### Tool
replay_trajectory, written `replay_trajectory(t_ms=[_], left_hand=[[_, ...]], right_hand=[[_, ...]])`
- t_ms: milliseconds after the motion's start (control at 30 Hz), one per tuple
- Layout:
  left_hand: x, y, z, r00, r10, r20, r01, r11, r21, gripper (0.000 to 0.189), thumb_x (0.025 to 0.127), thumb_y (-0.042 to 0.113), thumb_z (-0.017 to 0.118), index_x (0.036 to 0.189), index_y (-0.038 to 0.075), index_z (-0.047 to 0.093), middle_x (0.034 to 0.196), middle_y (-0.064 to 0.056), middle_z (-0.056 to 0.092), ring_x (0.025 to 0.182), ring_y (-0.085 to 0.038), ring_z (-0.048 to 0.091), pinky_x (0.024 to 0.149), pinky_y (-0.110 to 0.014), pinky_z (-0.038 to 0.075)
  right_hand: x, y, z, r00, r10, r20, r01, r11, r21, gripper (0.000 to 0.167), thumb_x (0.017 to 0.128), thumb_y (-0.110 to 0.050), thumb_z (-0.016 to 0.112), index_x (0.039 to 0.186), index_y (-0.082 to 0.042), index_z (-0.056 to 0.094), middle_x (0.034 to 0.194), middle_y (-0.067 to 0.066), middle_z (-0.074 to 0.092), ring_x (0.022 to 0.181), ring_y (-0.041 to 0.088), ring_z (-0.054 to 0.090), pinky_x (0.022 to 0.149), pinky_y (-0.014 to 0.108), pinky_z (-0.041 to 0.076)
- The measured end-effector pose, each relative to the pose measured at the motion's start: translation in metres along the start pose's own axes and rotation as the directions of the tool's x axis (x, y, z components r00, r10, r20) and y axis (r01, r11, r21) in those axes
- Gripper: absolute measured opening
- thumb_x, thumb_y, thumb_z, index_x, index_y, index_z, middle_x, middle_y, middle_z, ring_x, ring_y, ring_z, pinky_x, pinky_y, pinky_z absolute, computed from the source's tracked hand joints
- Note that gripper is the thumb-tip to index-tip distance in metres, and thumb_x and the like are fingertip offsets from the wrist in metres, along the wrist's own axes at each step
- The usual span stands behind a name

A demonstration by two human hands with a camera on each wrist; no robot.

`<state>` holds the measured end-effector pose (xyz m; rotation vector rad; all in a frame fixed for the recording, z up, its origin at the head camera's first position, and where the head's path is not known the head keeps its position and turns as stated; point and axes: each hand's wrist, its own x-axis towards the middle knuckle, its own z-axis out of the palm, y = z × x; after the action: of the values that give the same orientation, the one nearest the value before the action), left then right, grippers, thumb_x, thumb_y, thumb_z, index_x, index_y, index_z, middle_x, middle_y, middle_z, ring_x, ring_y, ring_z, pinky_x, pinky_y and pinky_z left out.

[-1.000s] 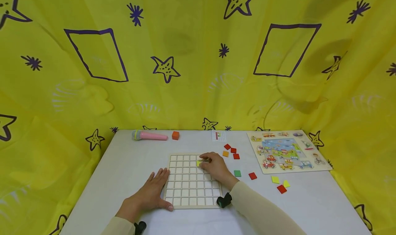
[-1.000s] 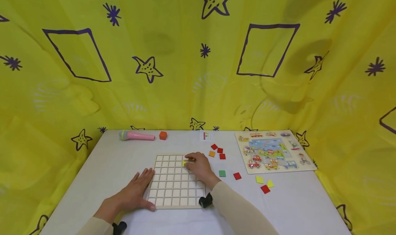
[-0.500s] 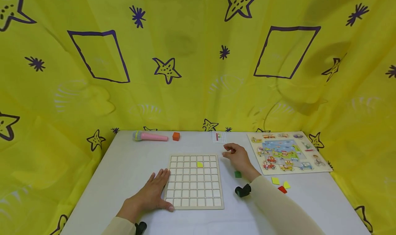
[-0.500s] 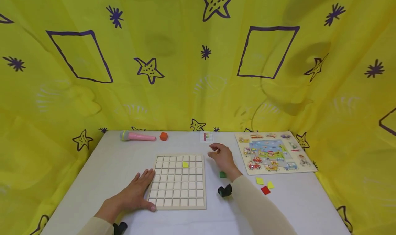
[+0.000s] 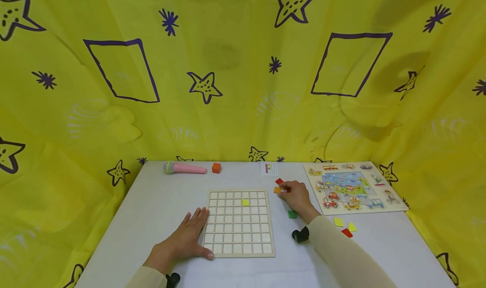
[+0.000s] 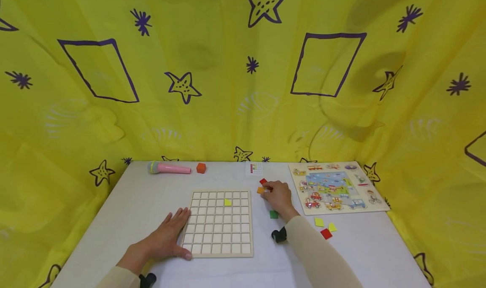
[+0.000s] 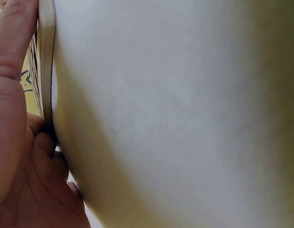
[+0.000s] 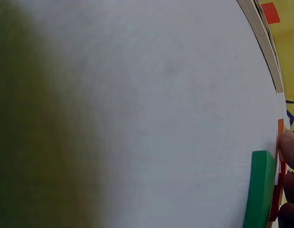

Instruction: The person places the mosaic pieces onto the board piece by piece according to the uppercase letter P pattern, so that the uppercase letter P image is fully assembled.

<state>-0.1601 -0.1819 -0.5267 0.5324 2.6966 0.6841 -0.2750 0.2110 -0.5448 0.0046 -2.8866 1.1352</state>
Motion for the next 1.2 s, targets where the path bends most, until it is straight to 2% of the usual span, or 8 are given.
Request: replay_trajectory(t_ms=[267,500,667,900,1200], left_hand=[[0.0,-0.001,0.0,1.0,0.014,-0.006,-0.014,1.0,0.001,0.141,0.064,0.067,0.091,0.166,-0.003,0.023,0.175,-0.021,0.02,0.163,-0.041,0.013,0.132,-0.063,0.008],[-0.001,0.002,-0.001,1.0,0.012,0.001,-0.012,1.0,0.005,0.14,0.065,0.067,0.09,0.165,-0.003,0.023,0.174,-0.022,0.021,0.163,-0.04,0.013,0.132,-0.062,0.008],[-0.003,0.004,-0.003,1.0,0.001,0.003,-0.001,1.0,-0.006,0.139,0.065,0.064,0.092,0.166,-0.002,0.024,0.174,-0.021,0.021,0.164,-0.04,0.013,0.132,-0.063,0.008],[-0.004,0.004,-0.003,1.0,0.0,-0.002,0.0,1.0,-0.006,0.139,0.065,0.064,0.092,0.165,-0.002,0.024,0.174,-0.021,0.021,0.163,-0.04,0.014,0.132,-0.062,0.008],[-0.003,0.004,-0.002,1.0,0.001,-0.007,-0.001,1.0,0.009,0.139,0.064,0.065,0.092,0.165,-0.002,0.024,0.174,-0.021,0.022,0.163,-0.04,0.014,0.132,-0.062,0.009]], right_hand=[[-0.001,-0.004,0.0,1.0,-0.006,0.003,0.007,1.0,-0.028,0.027,0.093,-0.016,0.08,0.118,-0.005,0.079,0.12,0.017,0.069,0.109,0.036,0.053,0.094,0.05,0.043],[-0.003,-0.006,-0.002,1.0,0.001,-0.003,-0.001,1.0,-0.011,0.026,0.095,-0.015,0.077,0.119,-0.007,0.078,0.117,0.014,0.069,0.105,0.032,0.051,0.091,0.046,0.042],[-0.004,-0.007,-0.005,1.0,0.01,-0.004,-0.01,0.998,0.07,0.027,0.097,-0.012,0.074,0.123,-0.009,0.076,0.112,0.01,0.073,0.102,0.027,0.056,0.09,0.039,0.046],[-0.007,-0.01,-0.006,0.999,0.03,-0.026,-0.024,0.98,0.196,0.024,0.098,-0.008,0.074,0.122,-0.008,0.075,0.103,0.008,0.07,0.092,0.023,0.058,0.077,0.03,0.05],[-0.012,-0.017,-0.002,0.997,0.026,-0.074,-0.001,0.947,0.322,0.025,0.096,-0.001,0.074,0.12,-0.008,0.076,0.11,0.011,0.073,0.098,0.024,0.062,0.076,0.019,0.052]])
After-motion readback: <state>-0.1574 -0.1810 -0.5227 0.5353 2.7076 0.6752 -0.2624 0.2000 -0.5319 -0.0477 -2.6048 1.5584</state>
